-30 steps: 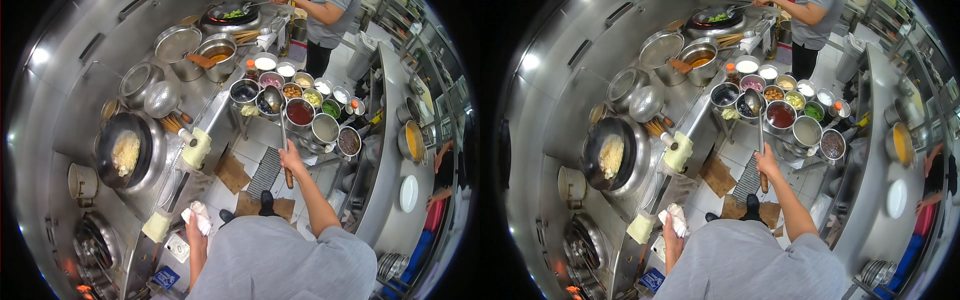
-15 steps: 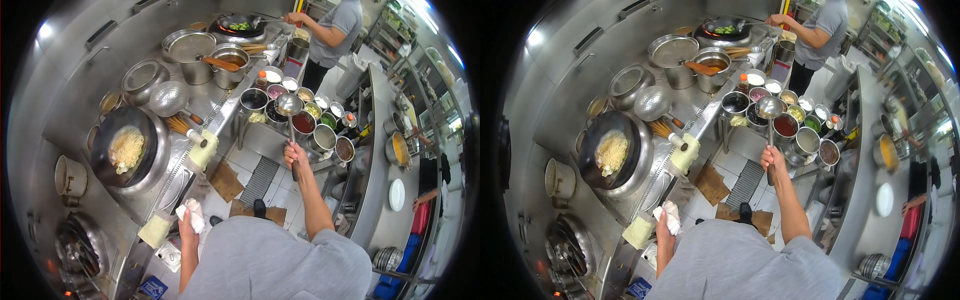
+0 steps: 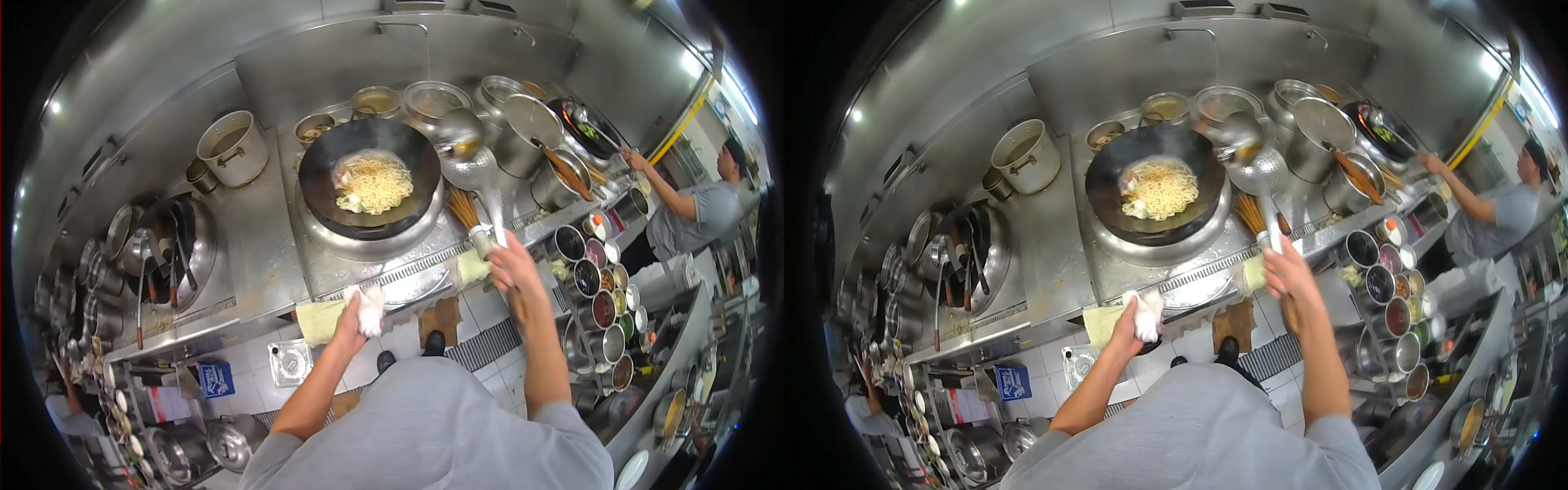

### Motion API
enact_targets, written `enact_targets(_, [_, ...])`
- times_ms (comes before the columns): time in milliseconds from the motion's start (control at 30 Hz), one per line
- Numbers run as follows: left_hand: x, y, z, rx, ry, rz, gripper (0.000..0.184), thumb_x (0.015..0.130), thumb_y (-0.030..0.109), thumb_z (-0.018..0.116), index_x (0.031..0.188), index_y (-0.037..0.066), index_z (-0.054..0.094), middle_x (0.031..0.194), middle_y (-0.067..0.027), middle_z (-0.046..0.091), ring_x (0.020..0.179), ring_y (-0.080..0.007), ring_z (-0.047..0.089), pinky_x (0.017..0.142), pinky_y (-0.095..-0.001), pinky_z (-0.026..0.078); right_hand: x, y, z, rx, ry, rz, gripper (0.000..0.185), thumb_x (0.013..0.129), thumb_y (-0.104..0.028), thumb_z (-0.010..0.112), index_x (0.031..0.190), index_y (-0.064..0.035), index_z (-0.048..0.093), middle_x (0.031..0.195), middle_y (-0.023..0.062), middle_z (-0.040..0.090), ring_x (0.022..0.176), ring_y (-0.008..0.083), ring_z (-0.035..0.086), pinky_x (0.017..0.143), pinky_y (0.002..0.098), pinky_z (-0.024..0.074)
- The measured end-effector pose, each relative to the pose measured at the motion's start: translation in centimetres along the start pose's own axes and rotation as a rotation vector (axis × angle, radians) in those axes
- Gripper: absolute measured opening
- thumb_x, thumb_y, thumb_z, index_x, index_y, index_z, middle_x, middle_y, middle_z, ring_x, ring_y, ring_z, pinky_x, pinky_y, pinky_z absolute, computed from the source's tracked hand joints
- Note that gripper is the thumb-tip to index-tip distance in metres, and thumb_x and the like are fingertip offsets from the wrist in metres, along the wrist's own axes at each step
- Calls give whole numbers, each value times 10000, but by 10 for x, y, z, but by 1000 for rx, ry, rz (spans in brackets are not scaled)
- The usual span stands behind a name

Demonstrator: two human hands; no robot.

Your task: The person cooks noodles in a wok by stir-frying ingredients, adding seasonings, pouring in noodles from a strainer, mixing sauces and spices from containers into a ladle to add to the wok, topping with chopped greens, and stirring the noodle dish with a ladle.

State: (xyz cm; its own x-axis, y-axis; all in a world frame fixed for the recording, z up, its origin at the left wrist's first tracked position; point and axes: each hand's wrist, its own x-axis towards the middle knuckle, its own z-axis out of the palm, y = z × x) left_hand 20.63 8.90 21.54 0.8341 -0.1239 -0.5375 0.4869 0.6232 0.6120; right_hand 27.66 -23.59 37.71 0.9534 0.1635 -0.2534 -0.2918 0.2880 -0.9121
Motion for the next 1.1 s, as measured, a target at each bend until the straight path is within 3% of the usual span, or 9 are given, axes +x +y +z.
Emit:
enact_targets(133, [82,38,-11,-253,-242,126,675,980,612,190,1202,60,508,912,-93,608,740,-260,588,666,-408,499,156,47,30,-392,-134,89,433,912,-114,557,1299,-49,372,743,22,482,471,97,447,384,273,413])
enact_targets(300, [140,96,67,-374,162,81,554,991,583,246,896,91,483,644,-85,497,614,-237,540,519,-429,430,206,103,62,-724,-50,57,488,907,-113,542,1346,-17,352,726,63,505,472,148,460,441,327,423])
enact_targets(367, [232,61,24,-444,-5,103,362,1007,406,371,977,64,484,715,-97,546,583,-245,559,486,-417,450,192,77,61,-502,-222,256,514,916,-114,532,1377,-41,319,702,39,486,464,114,445,406,306,402])
enact_targets(467, [233,53,42,-280,480,417,185,892,43,508,1062,-12,460,881,-138,593,610,-250,620,434,-418,507,183,57,51,-252,-289,248,528,909,-108,543,1372,-47,296,666,7,448,455,88,420,395,292,387])
enact_targets(767, [223,66,33,-223,518,495,252,847,27,519,1082,-29,451,896,-143,595,670,-263,646,492,-391,542,254,78,67,-684,-203,133,474,890,-139,575,1313,-43,384,679,26,493,489,115,462,414,299,408])
enact_targets(833, [189,79,52,-188,475,393,471,830,39,565,1232,-29,328,1098,-186,529,890,-275,617,701,-385,560,211,60,76,-916,-249,55,611,866,-152,599,1405,-56,328,674,46,516,498,115,476,408,301,392])
enact_targets(900, [202,66,38,-196,434,413,472,837,47,570,1233,-28,326,1099,-182,529,875,-276,621,678,-384,562,199,72,47,-1037,-251,13,704,849,-143,601,1461,-64,264,705,147,593,570,237,585,495,395,463])
enact_targets(967, [211,64,34,-181,488,454,477,842,49,574,1241,-26,323,1107,-181,524,834,-282,631,637,-386,566,197,89,10,-1471,-95,-486,662,848,-135,560,1452,-95,293,930,304,635,690,430,636,683,502,502])
enact_targets(1100, [206,67,35,-243,403,418,246,906,154,589,1088,10,506,856,-99,619,784,-237,655,593,-378,555,160,70,-22,-1616,94,-327,671,854,-131,549,1467,-130,277,922,316,632,802,476,621,734,545,478])
